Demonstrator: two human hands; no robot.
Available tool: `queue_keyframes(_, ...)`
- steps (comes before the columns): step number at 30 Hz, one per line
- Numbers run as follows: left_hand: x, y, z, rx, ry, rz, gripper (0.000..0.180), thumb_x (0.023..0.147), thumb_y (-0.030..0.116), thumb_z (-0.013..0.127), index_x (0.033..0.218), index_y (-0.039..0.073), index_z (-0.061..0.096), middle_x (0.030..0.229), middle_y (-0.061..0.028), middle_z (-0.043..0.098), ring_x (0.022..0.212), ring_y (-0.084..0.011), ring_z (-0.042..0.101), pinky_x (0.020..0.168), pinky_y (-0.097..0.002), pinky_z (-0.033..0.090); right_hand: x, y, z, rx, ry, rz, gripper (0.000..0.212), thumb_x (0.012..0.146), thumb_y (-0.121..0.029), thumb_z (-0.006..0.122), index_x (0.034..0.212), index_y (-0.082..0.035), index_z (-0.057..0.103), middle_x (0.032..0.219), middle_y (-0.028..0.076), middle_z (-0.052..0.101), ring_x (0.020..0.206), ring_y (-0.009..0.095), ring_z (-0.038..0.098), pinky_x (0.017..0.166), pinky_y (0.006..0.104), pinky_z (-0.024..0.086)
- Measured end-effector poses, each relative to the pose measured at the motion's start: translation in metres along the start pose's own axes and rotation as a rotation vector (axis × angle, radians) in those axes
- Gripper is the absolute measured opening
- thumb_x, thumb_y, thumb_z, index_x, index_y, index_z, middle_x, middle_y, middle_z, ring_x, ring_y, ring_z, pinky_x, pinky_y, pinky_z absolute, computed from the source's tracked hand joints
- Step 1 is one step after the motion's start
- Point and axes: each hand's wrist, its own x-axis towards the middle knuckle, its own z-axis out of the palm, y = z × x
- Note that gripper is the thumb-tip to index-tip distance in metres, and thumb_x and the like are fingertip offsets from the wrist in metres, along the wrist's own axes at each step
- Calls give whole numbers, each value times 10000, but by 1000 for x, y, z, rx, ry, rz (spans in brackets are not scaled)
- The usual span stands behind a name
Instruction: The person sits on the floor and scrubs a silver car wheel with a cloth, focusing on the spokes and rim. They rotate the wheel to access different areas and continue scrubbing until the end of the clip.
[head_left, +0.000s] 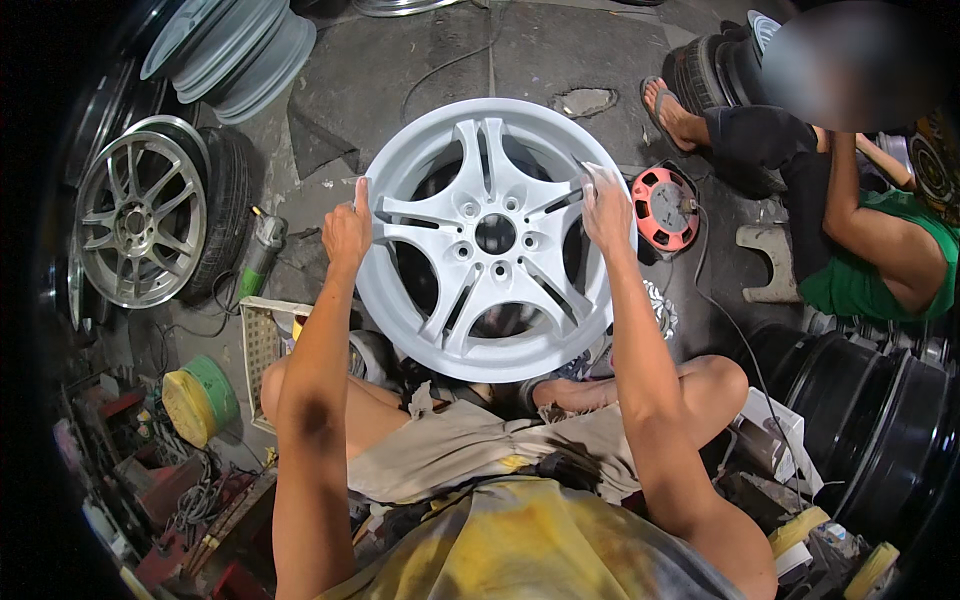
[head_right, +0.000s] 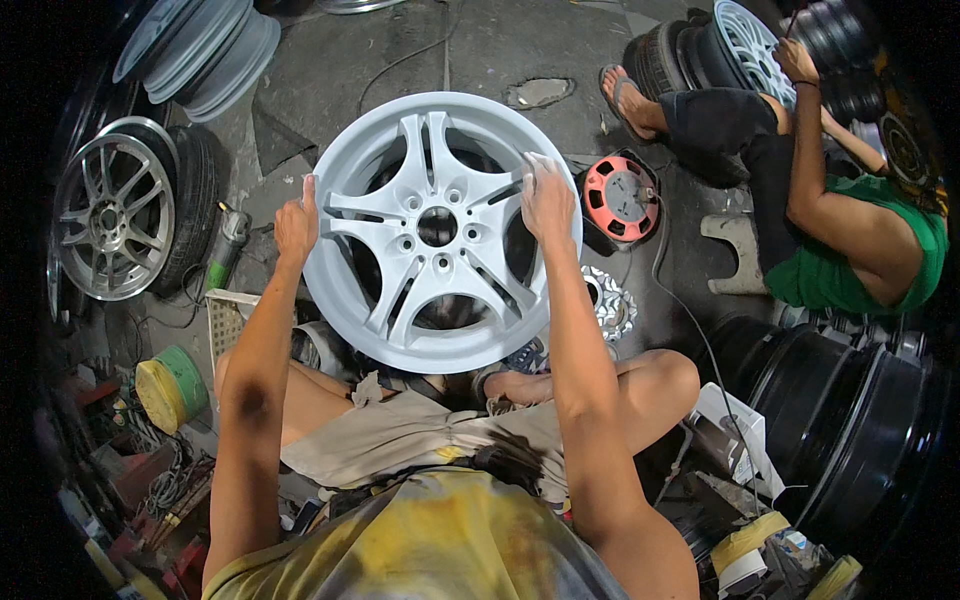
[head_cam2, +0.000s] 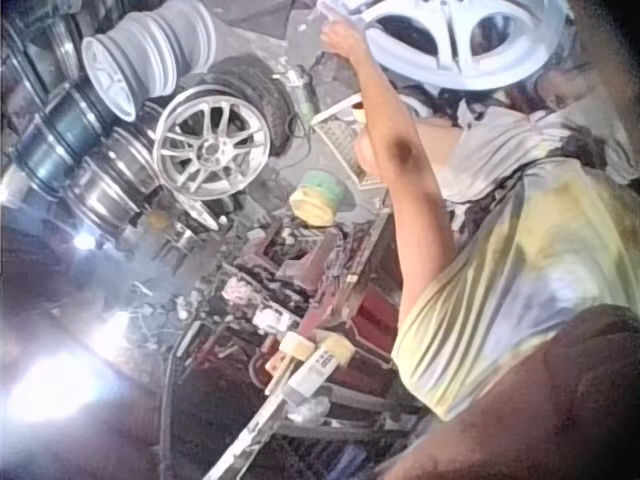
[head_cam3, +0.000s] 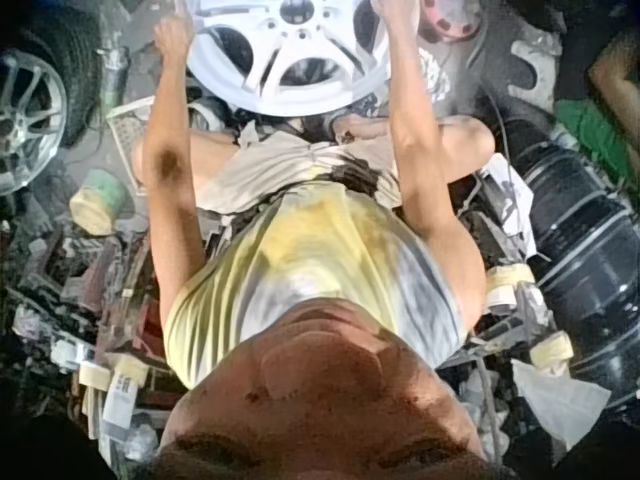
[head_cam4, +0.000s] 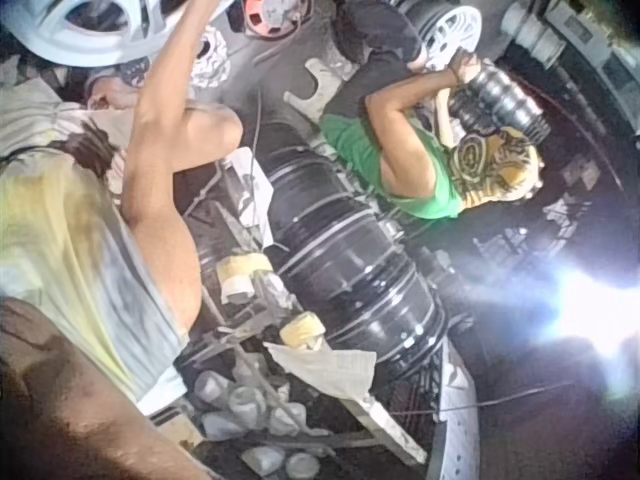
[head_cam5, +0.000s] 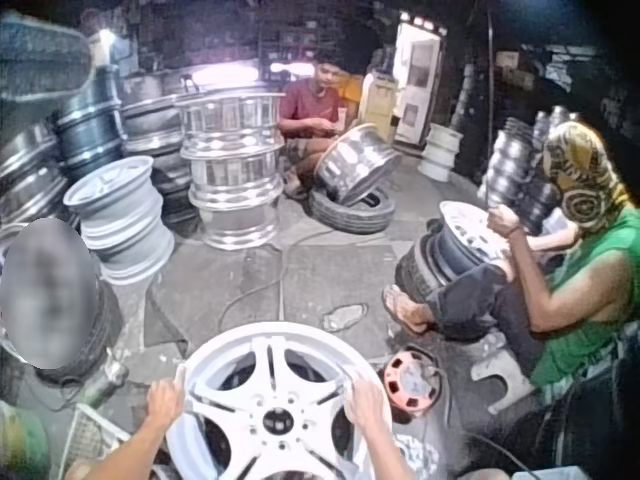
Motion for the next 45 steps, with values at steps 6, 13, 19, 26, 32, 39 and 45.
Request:
queue_keyframes(6,-1,4,-4,-1,28,57,931,994,723,323,1048,-113,729,1058,-380,670,1048,-532,641,980,-564,472,-24,2,4,15,139,-38,358,965,-105,555,1312,-99,642,1300,147,632,1134,382,629,961,464,509)
queue_keyframes(13,-6,3,-2,0,15,19,936,991,728,319,1045,-113,728,1081,-389,660,1066,-534,630,992,-564,468,-40,-41,-4,-80,-12,118,409,971,-113,561,1380,-114,584,1391,116,580,1142,379,629,930,480,526)
queue_keyframes(19,-3,1,0,-17,23,8,932,991,728,317,1039,-108,728,1058,-380,666,1060,-529,632,982,-566,469,-47,-36,12,-91,89,75,418,977,-126,563,1395,-116,560,1403,126,567,1129,393,635,909,517,532)
queue_keyframes(26,-4,5,-4,-9,31,20,924,992,724,320,1040,-103,729,1052,-370,673,1055,-525,638,984,-564,467,-46,-30,15,-65,149,37,432,983,-140,553,1412,-95,544,1401,128,561,1140,420,624,934,513,515)
queue_keyframes(32,-7,0,-4,-30,10,25,918,993,723,323,1053,-98,730,1049,-365,676,1055,-519,642,986,-558,471,-34,-46,15,-100,149,207,447,957,-125,581,1402,-94,556,1371,148,557,1163,383,625,906,497,528)
queue_keyframes(39,0,3,-2,-1,-10,-12,922,989,732,320,1071,-88,734,1100,-369,664,1088,-511,632,993,-551,473,-21,-46,16,-85,122,377,408,970,-138,558,1369,-62,589,1343,151,564,1139,391,631,897,512,519)
queue_keyframes(45,-8,9,-10,-28,-21,-10,935,987,733,320,1035,-103,736,1061,-374,673,1064,-513,644,979,-554,481,-35,-40,22,-54,192,238,403,965,-123,564,1356,-30,590,1347,177,555,1129,423,622,914,511,516)
